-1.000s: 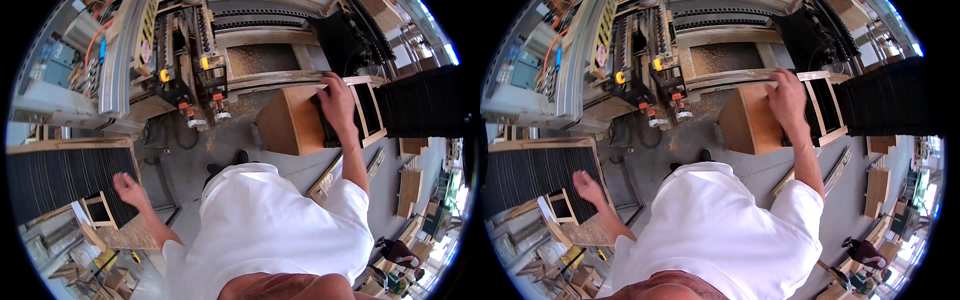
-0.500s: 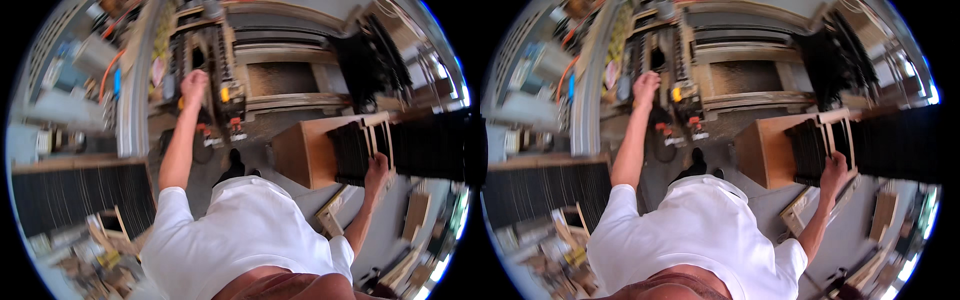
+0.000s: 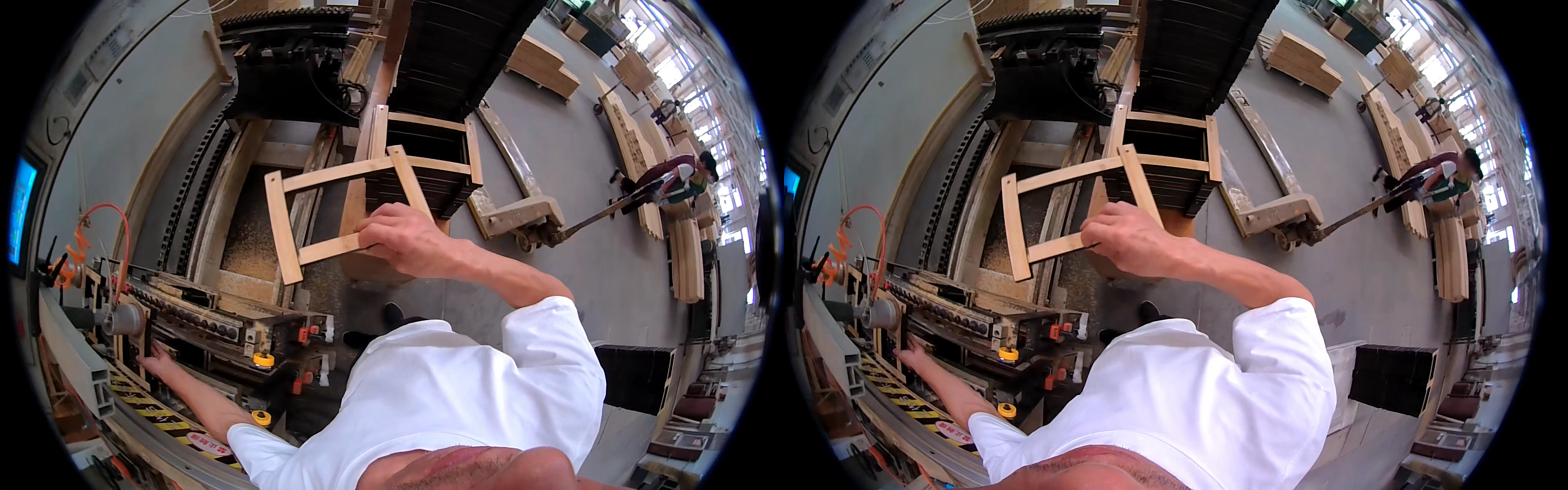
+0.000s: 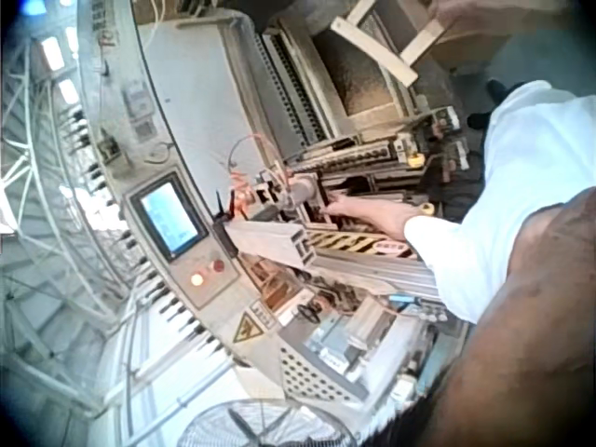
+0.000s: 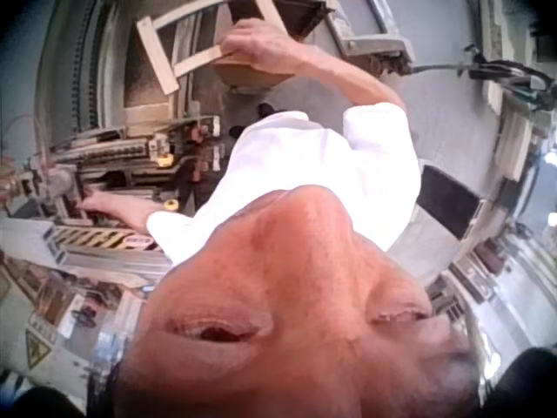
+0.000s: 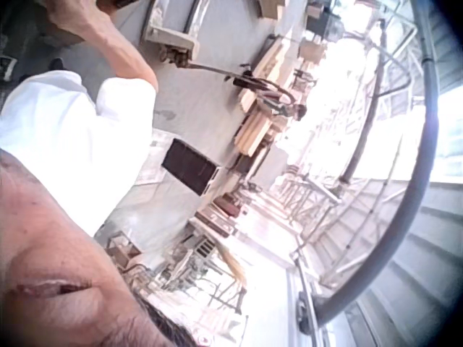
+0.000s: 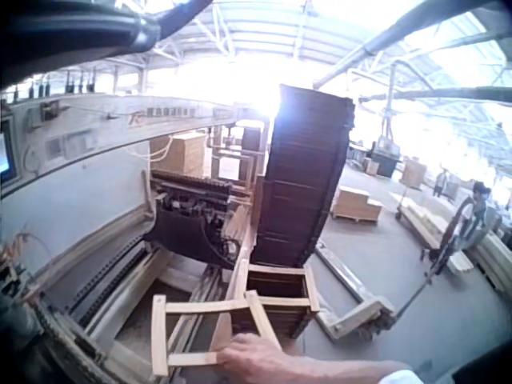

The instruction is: The person repeatedly picks up small wooden frames from a table, places them into a machine, and then removes them to place them back on the table. This cycle is performed continuously throughout the clip.

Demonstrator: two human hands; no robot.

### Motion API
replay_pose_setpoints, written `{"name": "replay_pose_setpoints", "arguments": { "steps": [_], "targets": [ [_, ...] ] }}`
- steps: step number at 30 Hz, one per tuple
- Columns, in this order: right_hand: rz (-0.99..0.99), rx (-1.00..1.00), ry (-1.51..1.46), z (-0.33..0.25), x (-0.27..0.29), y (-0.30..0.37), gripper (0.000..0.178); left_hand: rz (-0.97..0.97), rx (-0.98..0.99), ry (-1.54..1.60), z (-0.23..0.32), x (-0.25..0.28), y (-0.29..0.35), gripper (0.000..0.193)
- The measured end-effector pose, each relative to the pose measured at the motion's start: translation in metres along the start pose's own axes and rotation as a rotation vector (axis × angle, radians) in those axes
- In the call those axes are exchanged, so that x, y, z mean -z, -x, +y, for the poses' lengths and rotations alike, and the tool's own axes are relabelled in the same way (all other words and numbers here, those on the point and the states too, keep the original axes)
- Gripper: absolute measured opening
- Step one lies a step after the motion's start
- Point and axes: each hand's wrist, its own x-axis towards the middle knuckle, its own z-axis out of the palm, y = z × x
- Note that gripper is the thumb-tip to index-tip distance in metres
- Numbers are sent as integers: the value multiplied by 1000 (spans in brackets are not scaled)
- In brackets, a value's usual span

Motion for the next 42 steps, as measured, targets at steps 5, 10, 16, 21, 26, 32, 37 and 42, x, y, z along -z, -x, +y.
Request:
{"name": "replay_pose_setpoints", "arguments": {
  "steps": [5,10,16,21,26,32,37,42],
  "targets": [
    [-102,184,-147,-9,-36,-57,20,-258,-107,178,56,101,-31,59],
    [-160,314,-229,-8,-110,-109,20,-246,31,346,-35,57,119,43],
    [-400,513,-326,-75,-204,-185,19,-98,55,252,-45,78,238,24],
    [-458,822,-427,-135,-284,-189,19,-340,-30,327,-45,89,295,29],
    [-481,852,-369,-153,-335,-171,26,-288,-7,470,-56,79,304,29],
    [-555,737,-367,-160,-327,-169,22,-199,-56,360,-55,85,315,23],
    [-501,627,-401,-182,-346,-199,24,-172,21,123,-48,108,376,31],
    [-479,690,-269,-193,-400,-224,24,-253,175,44,-46,146,459,33]
  ]
}}
